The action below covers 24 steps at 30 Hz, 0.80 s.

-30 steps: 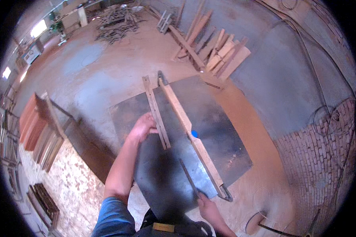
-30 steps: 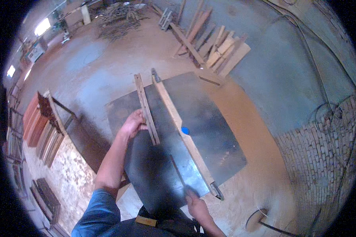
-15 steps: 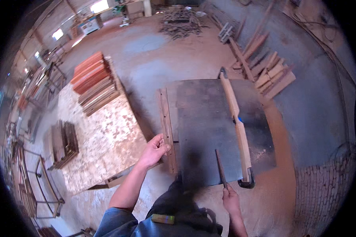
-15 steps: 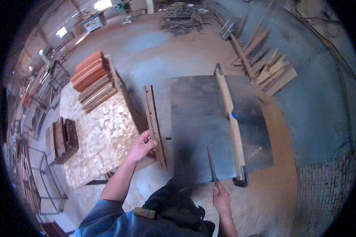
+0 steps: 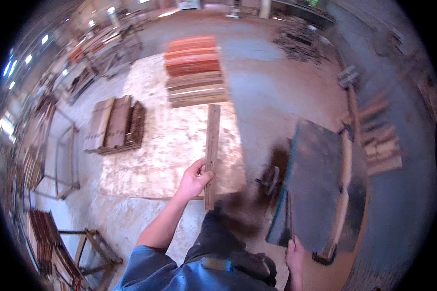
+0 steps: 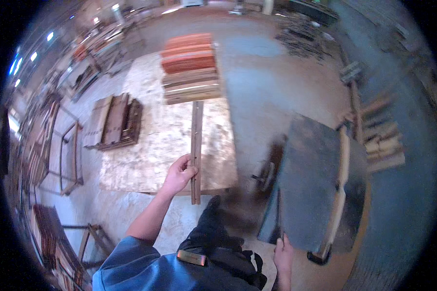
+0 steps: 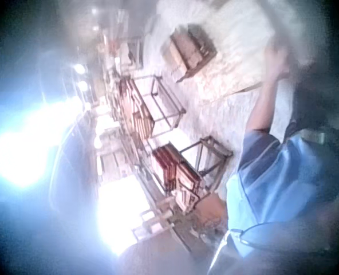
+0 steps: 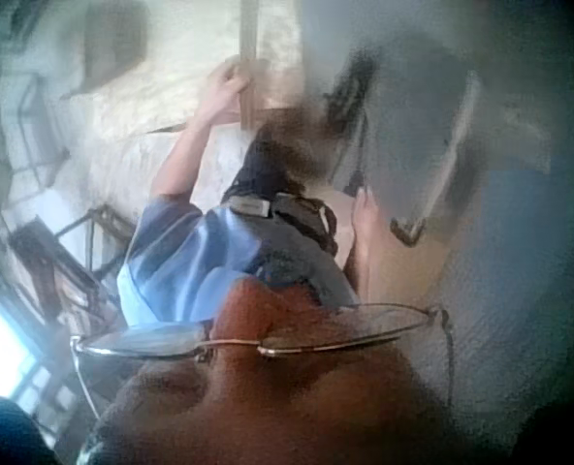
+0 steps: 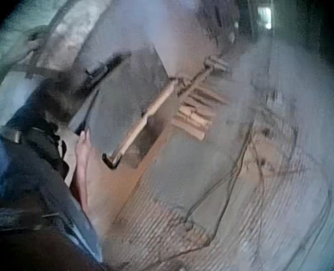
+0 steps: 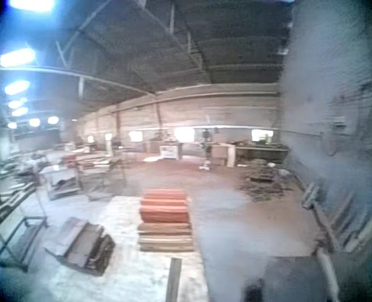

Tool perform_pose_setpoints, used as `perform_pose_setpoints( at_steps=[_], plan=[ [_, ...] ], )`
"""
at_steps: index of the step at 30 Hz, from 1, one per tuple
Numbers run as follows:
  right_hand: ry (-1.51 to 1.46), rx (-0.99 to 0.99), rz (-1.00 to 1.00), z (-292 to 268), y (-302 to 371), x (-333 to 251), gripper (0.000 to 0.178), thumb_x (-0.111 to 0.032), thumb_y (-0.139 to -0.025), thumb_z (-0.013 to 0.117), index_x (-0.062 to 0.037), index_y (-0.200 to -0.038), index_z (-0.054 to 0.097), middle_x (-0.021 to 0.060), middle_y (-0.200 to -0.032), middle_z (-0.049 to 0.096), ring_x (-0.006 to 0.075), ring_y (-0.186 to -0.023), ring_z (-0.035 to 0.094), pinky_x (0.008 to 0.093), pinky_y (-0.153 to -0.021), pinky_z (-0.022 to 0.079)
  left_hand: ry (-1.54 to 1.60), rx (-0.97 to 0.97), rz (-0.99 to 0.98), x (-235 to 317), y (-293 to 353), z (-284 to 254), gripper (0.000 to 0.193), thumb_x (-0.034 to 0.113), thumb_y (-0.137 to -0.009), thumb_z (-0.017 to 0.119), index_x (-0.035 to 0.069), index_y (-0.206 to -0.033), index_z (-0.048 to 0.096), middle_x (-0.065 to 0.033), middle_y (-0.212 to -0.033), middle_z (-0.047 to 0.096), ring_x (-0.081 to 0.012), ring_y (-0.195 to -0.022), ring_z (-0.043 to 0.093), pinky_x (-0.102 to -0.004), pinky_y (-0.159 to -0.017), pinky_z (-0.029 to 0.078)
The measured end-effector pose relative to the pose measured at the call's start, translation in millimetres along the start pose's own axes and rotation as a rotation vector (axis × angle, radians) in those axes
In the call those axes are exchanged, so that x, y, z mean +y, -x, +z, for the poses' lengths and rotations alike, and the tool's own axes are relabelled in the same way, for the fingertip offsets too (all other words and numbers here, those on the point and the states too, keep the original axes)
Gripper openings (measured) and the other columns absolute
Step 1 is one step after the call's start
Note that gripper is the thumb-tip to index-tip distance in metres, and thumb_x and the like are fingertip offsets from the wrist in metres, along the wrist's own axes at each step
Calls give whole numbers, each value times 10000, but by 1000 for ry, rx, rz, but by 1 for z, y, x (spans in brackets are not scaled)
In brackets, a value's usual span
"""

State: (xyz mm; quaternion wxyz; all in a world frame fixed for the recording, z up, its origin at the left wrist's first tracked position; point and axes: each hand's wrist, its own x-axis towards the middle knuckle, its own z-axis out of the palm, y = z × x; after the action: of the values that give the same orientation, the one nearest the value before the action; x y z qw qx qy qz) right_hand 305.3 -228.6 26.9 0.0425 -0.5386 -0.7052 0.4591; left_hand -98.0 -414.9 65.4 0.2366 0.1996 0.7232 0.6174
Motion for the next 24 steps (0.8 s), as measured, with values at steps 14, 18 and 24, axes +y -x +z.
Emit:
perform_pose_setpoints(
  at_steps=[14,18,24],
  plan=[
    [14,-162,41,100,-69,-143,248,-189,-984,511,-44,-1148,625,-21,-593,464,85,-518,446,292,-474,373,-1303,775,-180,-10,-113,-348,346,246,-796,649,56,-1082,600,-204,-1094,603,-381,-999,626,-488,-804,538],
    [17,-153,60,110,-78,-151,249,-185,-983,513,-42,-1150,627,-31,-596,451,81,-518,438,290,-471,367,-1362,767,-339,-22,-135,-399,339,246,-802,655,59,-1081,612,-188,-1094,609,-375,-1022,622,-478,-833,536],
    [159,-150,150,115,-81,-176,343,-182,-979,517,-43,-1282,600,8,-623,491,97,-543,474,282,-500,401,-1412,818,-343,-35,-155,-421,247,239,-826,649,64,-1001,646,-177,-1065,615,-363,-1001,604,-474,-829,523]
  ],
)
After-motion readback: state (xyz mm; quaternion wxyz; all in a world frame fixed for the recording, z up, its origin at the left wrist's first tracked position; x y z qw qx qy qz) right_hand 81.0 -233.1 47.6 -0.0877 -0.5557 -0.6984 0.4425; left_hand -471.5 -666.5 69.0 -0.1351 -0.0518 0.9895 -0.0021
